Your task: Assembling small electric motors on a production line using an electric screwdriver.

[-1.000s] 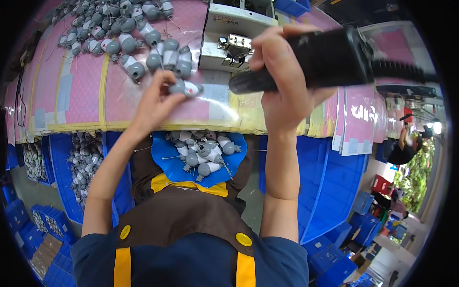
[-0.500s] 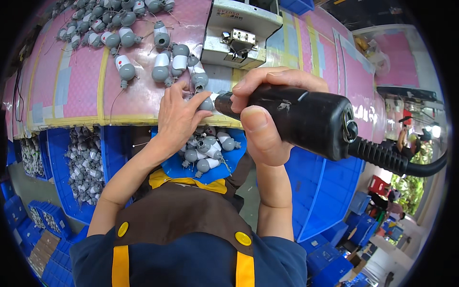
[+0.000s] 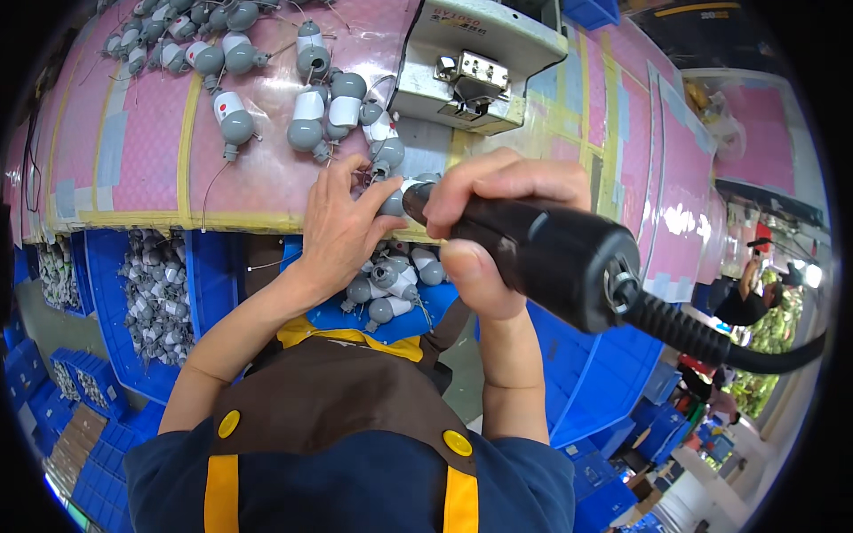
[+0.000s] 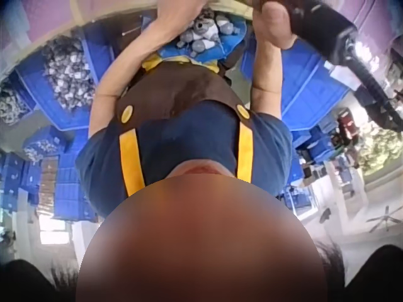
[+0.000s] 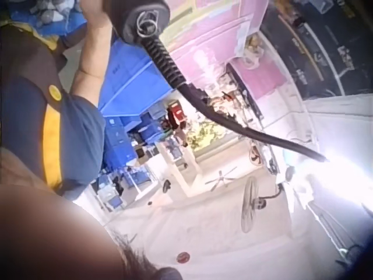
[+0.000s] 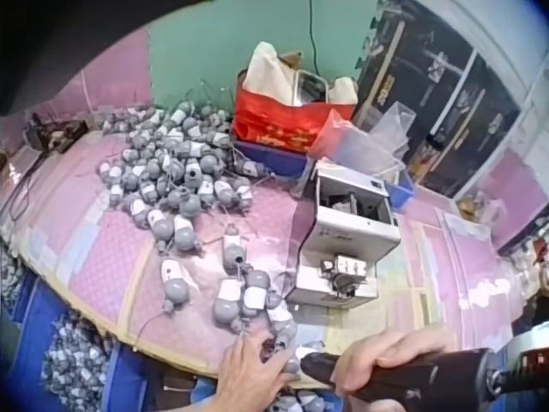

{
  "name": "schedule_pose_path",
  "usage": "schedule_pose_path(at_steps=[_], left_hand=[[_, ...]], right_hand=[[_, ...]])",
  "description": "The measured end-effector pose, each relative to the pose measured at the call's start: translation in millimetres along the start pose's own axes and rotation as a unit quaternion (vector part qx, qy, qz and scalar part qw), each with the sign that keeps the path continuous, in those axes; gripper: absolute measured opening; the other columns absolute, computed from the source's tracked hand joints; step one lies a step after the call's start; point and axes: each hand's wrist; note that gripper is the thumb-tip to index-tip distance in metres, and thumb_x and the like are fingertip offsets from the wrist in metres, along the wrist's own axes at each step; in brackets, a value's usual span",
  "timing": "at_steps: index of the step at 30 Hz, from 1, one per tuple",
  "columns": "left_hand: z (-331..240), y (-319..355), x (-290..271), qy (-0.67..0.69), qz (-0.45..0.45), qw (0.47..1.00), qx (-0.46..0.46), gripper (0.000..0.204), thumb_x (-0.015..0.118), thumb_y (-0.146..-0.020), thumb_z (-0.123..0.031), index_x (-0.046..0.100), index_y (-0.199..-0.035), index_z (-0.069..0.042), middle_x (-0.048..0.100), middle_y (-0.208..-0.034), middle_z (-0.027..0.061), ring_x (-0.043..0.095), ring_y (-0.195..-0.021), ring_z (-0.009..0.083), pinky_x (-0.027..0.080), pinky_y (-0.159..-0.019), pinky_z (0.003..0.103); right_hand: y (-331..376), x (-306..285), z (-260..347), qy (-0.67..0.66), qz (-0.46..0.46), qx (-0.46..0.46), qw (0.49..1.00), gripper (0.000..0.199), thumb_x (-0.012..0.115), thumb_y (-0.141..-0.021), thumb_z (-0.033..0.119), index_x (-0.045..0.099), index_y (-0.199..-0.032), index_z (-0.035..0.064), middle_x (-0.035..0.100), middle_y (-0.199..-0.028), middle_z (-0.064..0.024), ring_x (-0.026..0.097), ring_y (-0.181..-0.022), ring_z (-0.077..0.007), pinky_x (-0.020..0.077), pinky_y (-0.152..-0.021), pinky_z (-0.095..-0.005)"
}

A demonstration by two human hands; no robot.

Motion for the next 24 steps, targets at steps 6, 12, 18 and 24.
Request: schedule_pose_path(at_steps=[6,12,18,24], left_hand=[[1.4,0.7,0.8,0.02,0.019,0.999,-0.021,0.047,0.076,-0.064,-0.021,0.061,-0.107,-0.011,0.046,-0.11,0.011,0.047,-0.095,0.0286,0.038,-0.077,0.039],[3.0,-1.0,4.3,0.044,0.018,0.999,-0.02,0.049,0.077,-0.063,-0.02,0.061,-0.108,-0.01,0.047,-0.11,0.0112,0.047,-0.095,0.0283,0.039,-0.076,0.039],[2.8,-0.1,1.4,0.038,0.0,0.999,-0.012,0.047,0.076,-0.063,-0.019,0.061,-0.107,-0.01,0.046,-0.111,0.013,0.047,-0.095,0.0295,0.04,-0.078,0.039],[1.7,2.0,-15.0,0.089,0.014,0.996,-0.007,0.038,0.075,-0.067,-0.017,0.062,-0.102,-0.008,0.046,-0.111,0.0157,0.047,-0.097,0.0325,0.04,-0.082,0.039]], right_hand=[[-2.8,2.3,-2.9,0.059,0.019,-0.019,0.998,0.043,0.07,-0.076,0.032,0.044,-0.1,0.0067,0.053,-0.071,-0.0069,0.052,-0.054,-0.0151,0.0457,-0.049,-0.0286],[-3.2,-12.6,-7.4,0.009,0.052,-0.038,0.998,0.043,0.068,-0.078,0.035,0.044,-0.101,0.007,0.053,-0.073,-0.0064,0.051,-0.053,-0.0139,0.0461,-0.051,-0.0277],[4.4,-0.4,-1.4,-0.006,0.029,-0.023,0.999,0.048,0.078,-0.071,0.019,0.043,-0.101,0.0053,0.057,-0.078,-0.0134,0.057,-0.065,-0.0197,0.0501,-0.06,-0.0316],[12.4,5.4,4.1,-0.029,-0.029,-0.002,0.999,0.045,0.075,-0.071,0.013,0.042,-0.101,0.0022,0.057,-0.078,-0.0155,0.056,-0.061,-0.0166,0.0496,-0.056,-0.0272]])
Point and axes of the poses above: each hand's wrist, its own y-axis away from the middle knuckle, its own x-axis out of the palm, z = x × y
